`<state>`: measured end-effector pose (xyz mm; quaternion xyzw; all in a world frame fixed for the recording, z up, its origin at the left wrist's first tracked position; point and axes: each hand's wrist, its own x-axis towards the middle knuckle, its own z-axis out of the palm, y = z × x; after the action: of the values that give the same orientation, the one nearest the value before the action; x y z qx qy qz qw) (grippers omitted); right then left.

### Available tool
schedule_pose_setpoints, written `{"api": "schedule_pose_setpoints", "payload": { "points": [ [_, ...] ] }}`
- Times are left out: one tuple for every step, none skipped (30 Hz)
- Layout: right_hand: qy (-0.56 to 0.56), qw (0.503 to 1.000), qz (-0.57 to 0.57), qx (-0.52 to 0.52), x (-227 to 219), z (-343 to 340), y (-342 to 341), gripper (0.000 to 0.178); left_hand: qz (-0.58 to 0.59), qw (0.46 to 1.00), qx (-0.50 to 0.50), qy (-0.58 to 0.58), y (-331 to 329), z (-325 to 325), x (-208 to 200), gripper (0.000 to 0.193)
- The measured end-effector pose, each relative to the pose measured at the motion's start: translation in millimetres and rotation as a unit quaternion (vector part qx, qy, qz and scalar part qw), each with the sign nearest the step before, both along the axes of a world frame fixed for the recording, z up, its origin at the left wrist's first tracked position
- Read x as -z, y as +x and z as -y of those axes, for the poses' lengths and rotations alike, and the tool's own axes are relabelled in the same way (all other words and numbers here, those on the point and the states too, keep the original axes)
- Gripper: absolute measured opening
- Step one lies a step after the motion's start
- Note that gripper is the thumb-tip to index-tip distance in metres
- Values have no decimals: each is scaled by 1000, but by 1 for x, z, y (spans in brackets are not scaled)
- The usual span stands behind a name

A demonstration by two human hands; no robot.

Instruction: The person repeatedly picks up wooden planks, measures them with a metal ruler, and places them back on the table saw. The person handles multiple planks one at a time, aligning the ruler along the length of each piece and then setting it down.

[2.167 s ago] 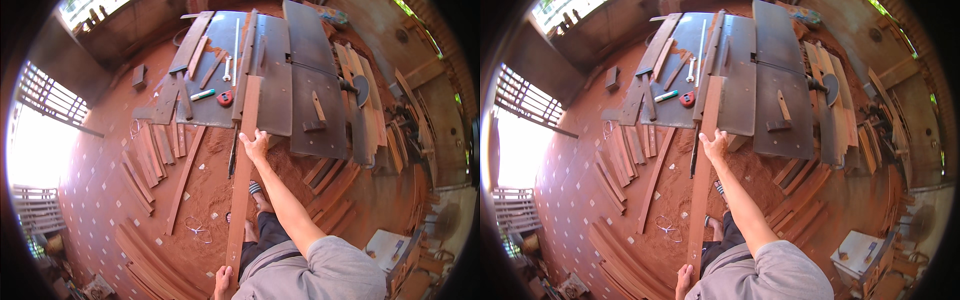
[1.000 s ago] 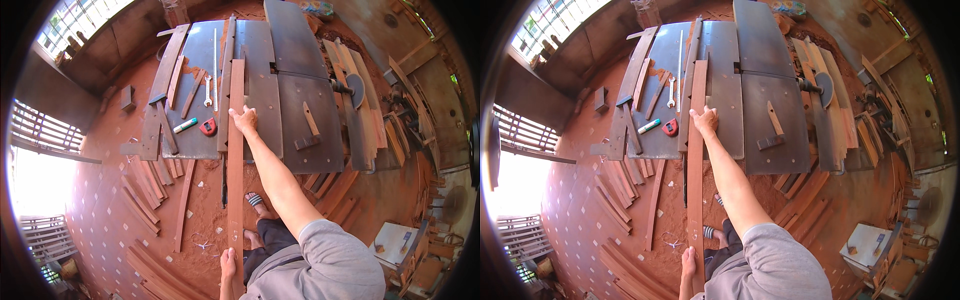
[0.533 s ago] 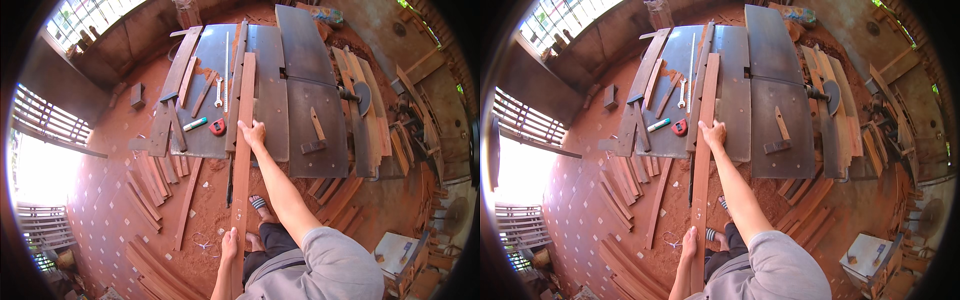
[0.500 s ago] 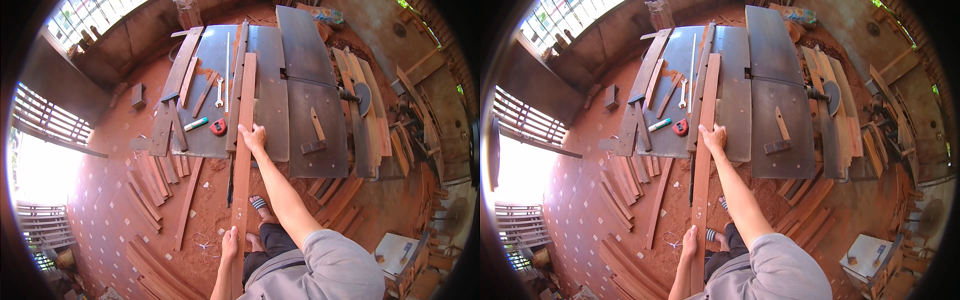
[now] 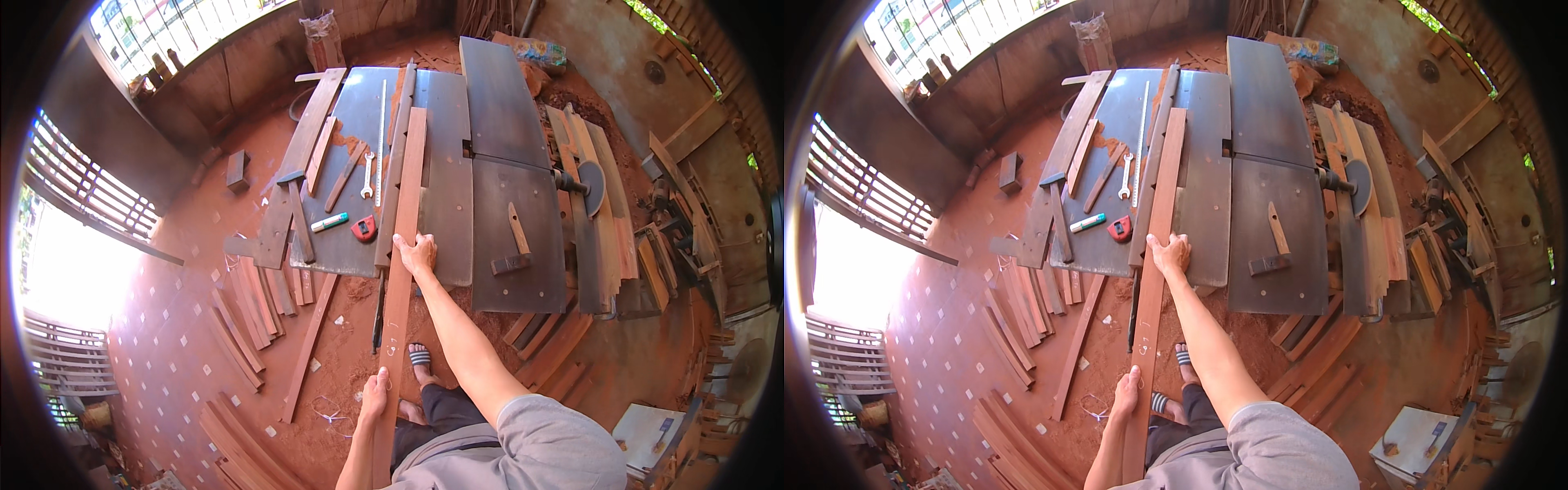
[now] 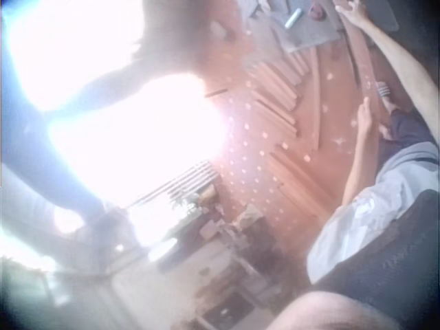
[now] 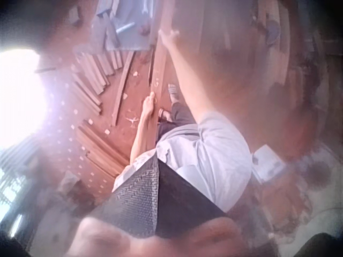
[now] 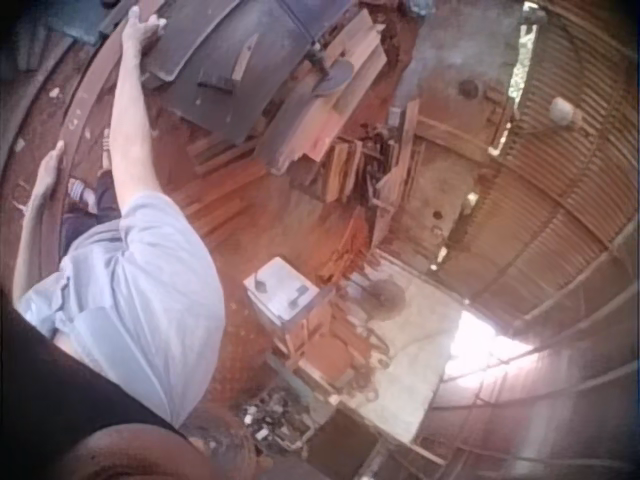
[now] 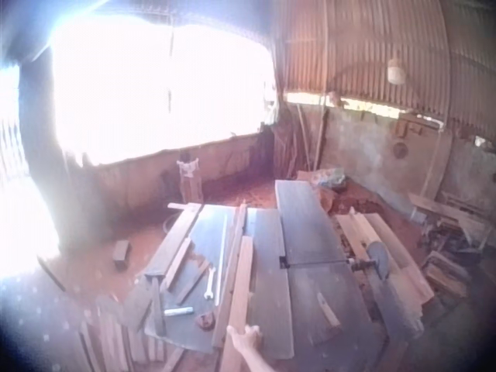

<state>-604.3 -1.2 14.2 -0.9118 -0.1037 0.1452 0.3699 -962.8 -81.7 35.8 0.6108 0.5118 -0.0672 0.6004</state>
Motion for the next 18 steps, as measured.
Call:
{"api": "schedule_pose_setpoints", "payload": {
  "points": [
    [-1, 1000, -1, 4, -1, -1, 3, 88, 1, 1000, 2, 4, 3, -2, 1, 70],
    [-1, 1000, -1, 8, -2, -3, 6, 89, 2, 1000, 4, 7, 7, -4, 1, 72],
    [-3, 1000, -2, 8, -3, -3, 11, 89, 3, 1000, 6, 11, 11, -6, 2, 74],
    [-3, 1000, -4, 5, -6, -7, 13, 90, 4, 1000, -2, 15, 13, -7, 8, 73],
    [-3, 1000, -6, 0, -8, -10, 14, 90, 5, 1000, -12, 18, 13, -7, 16, 73],
    [-5, 1000, -13, -3, -10, -14, 15, 87, 6, 999, -22, 22, 12, -8, 23, 72],
    [-9, 1000, -18, 0, -10, -14, 22, 83, 7, 1000, -21, 15, 20, -10, 19, 72],
    [-13, 1000, -24, 2, -10, -16, 28, 80, 7, 1000, -19, 8, 26, -13, 16, 71],
    [-15, 1000, -26, 5, -10, -18, 33, 80, 7, 1000, -18, 0, 34, -16, 12, 71],
    [-16, 999, -29, 7, -10, -21, 39, 80, 9, 1000, -28, -2, 40, -18, 11, 70],
    [-17, 999, -31, 8, -11, -24, 44, 79, 11, 999, -38, -5, 46, -19, 10, 70],
    [-19, 999, -31, 9, -11, -27, 49, 83, 12, 999, -48, -7, 52, -21, 9, 69],
    [-21, 999, -30, 10, -9, -29, 55, 86, 10, 999, -45, -8, 59, -24, 4, 69],
    [-23, 999, -29, 11, -8, -32, 61, 89, 8, 999, -42, -9, 67, -28, -1, 68],
    [-27, 999, -27, 11, -7, -34, 68, 89, 5, 999, -39, -10, 75, -32, -6, 68],
    [-31, 999, -26, 9, -7, -37, 74, 88, 7, 999, -40, -6, 82, -35, -7, 68],
    [-35, 999, -24, 8, -8, -39, 79, 88, 9, 999, -40, -2, 88, -37, -9, 68],
    [-36, 999, -28, 6, -10, -41, 84, 88, 11, 999, -40, 2, 93, -40, -11, 68]
  ]
}}
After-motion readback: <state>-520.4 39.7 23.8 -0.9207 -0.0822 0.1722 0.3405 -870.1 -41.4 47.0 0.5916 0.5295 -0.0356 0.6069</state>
